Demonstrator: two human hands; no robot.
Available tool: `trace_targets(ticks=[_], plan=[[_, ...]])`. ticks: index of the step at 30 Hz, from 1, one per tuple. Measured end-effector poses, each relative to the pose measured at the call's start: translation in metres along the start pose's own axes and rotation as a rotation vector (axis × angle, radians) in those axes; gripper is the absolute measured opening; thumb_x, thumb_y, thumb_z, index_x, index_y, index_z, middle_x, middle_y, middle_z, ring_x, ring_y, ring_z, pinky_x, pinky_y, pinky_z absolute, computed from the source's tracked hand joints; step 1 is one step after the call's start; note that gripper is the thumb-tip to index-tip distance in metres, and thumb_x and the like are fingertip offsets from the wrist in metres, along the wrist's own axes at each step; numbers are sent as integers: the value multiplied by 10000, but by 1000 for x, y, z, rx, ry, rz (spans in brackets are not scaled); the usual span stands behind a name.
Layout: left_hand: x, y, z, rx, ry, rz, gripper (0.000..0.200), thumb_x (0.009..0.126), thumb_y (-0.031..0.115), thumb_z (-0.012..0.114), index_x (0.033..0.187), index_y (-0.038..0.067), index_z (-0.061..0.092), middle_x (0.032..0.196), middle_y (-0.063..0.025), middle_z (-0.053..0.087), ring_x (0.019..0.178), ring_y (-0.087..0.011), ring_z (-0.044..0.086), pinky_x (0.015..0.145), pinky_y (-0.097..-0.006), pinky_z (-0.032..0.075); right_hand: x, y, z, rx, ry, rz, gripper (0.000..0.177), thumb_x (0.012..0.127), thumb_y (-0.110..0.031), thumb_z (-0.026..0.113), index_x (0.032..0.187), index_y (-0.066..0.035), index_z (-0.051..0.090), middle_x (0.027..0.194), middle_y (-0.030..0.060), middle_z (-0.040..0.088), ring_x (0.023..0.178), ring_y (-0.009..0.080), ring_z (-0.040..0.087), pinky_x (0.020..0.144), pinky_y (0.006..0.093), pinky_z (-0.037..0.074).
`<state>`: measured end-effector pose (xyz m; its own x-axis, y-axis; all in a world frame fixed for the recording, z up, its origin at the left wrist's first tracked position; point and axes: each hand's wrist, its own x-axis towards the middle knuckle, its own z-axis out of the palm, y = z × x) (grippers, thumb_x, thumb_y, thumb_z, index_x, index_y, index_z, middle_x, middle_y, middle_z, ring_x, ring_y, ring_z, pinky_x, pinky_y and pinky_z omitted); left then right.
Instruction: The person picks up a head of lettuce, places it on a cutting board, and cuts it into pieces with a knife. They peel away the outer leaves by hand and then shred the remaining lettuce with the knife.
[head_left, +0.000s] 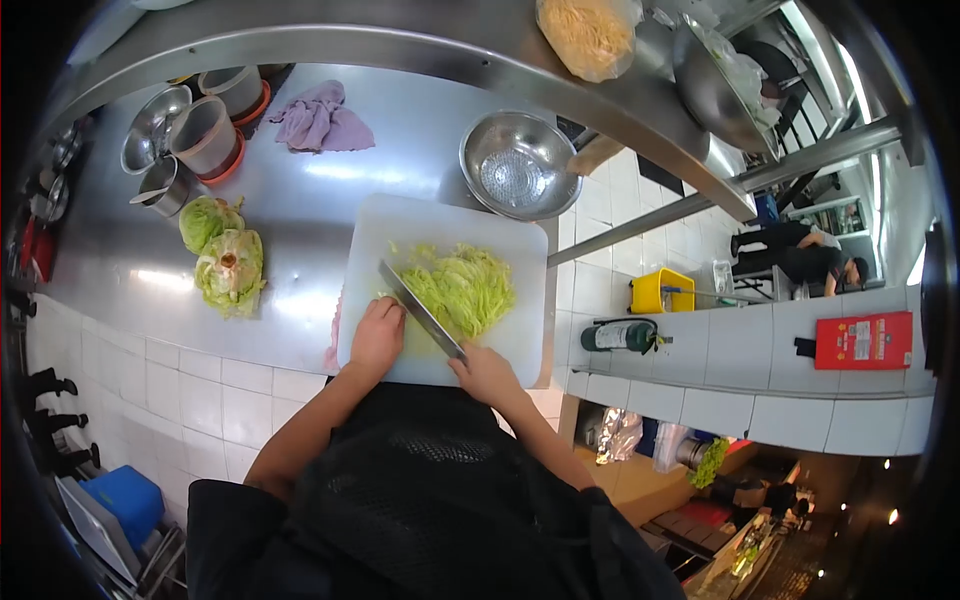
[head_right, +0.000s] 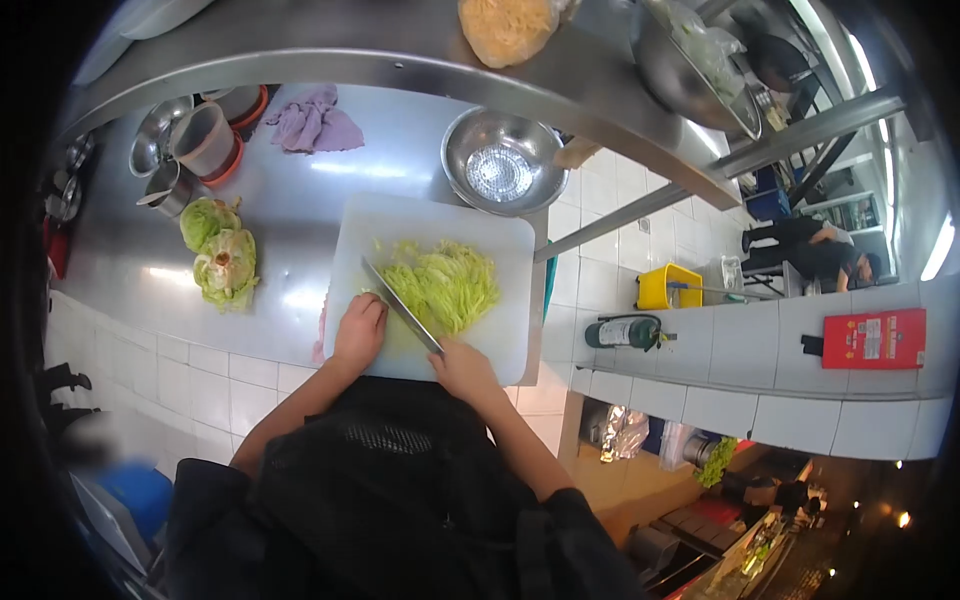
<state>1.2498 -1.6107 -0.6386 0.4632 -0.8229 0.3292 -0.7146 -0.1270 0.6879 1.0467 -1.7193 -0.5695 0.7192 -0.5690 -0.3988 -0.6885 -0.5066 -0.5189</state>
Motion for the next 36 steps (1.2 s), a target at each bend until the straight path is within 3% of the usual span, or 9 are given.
trace_targets(ticks=[4,8,10,13,15,23,26,31,36], plan=[[5,8,4,47,-45,26,61,902,13,680,962,1,684,999,-162,661,947,-379,640,848,-455,543,-24,21,-17,40,35,-15,326,1000,-332,654,1133,-34,655,870,256,720,869,479,694,787,560,538],[27,39,-7,-162,-12,105,42,938,10,667,974,5,646,916,-158,643,814,-352,654,763,-423,554,-47,6,-41,133,143,58,328,1004,-326,655,1172,-45,670,848,252,718,847,474,698,772,549,539],[46,47,-12,-273,70,-98,74,932,-20,661,995,15,643,935,-154,648,807,-322,676,737,-385,564,-55,6,-46,182,212,118,321,1004,-319,655,1174,-48,675,855,251,721,846,470,700,772,544,543],[82,51,-16,-260,140,-41,78,928,-49,655,979,4,630,914,-145,630,757,-285,657,688,-362,539,-59,25,-41,221,348,146,313,1004,-307,654,1187,-53,677,855,249,723,840,466,701,773,540,546],[94,58,-11,-269,109,1,68,930,-42,658,974,0,628,909,-144,626,749,-283,650,680,-365,531,-61,37,-45,149,475,114,315,998,-279,656,1239,-77,663,879,229,726,834,450,705,764,540,550],[58,67,35,-298,-90,40,65,929,-29,667,984,-5,640,911,-143,625,754,-278,647,682,-367,530,-37,88,-33,-58,504,82,293,986,-259,659,1240,-117,627,940,176,727,827,401,723,711,516,570],[53,64,34,-262,-176,-31,93,921,-15,678,1006,2,646,962,-147,649,847,-304,661,753,-388,545,-28,69,-22,-96,397,74,371,993,-292,659,1320,-123,613,928,170,724,806,396,718,703,513,565],[58,66,17,-16,-38,85,257,910,40,709,1167,35,689,1266,-162,636,1179,-383,575,1004,-463,490,-20,66,-11,-73,286,14,568,985,-310,674,1473,-89,485,1016,187,704,871,401,720,740,509,571],[51,60,22,0,-71,63,323,912,68,714,1234,45,689,1369,-151,594,1238,-398,530,1055,-490,460,-22,77,-24,0,184,-74,691,929,-277,725,1521,-72,432,1111,225,698,970,423,714,791,521,572]])
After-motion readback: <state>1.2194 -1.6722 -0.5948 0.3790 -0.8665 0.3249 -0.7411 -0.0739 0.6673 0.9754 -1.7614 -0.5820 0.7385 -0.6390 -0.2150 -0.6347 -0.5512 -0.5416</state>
